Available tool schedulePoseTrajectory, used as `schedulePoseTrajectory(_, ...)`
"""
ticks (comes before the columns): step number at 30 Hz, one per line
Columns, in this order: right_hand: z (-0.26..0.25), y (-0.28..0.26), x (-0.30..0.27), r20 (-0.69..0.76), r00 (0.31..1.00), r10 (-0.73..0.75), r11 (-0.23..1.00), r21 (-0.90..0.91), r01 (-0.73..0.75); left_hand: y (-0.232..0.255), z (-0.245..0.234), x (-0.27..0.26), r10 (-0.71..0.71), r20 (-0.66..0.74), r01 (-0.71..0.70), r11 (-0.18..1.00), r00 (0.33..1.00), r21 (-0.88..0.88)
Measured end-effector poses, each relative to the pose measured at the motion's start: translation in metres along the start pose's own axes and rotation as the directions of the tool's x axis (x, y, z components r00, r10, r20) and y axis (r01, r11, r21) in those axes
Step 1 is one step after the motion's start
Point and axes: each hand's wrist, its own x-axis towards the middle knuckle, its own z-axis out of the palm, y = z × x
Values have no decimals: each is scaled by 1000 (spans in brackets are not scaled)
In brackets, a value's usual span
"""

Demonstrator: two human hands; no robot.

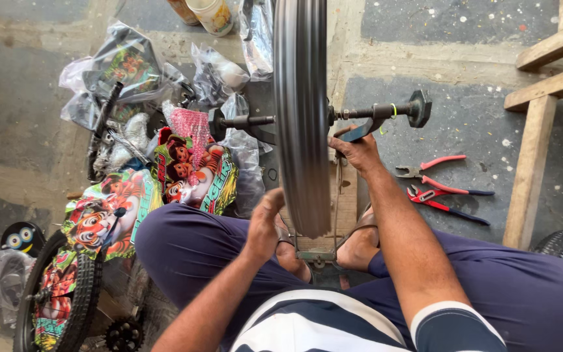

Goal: The person works on a bicycle wheel mounted on a truing stand, adjusting the hub and spokes with pliers and a spoke wrench. They rotate the wheel to check alignment and continue making adjustments to the spokes and hub components.

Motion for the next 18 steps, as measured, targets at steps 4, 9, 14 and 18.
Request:
schedulePoseTrajectory(4,-2,22,6,-23,992,-126,992,-4,125,-34,-32,-21,-135,-345,127,991,929,-47)
schedulePoseTrajectory(9,-2,3,3,-9,999,43,999,-24,-44,-3,-25,-14,-20,-212,26,999,977,27)
schedulePoseTrajectory(14,-1,6,2,16,1000,-9,1000,18,9,8,-6,-28,-1,-160,10,999,987,53)
schedulePoseTrajectory(18,-2,7,3,13,1000,-24,1000,-2,24,26,3,-35,42,-150,-3,967,988,254)
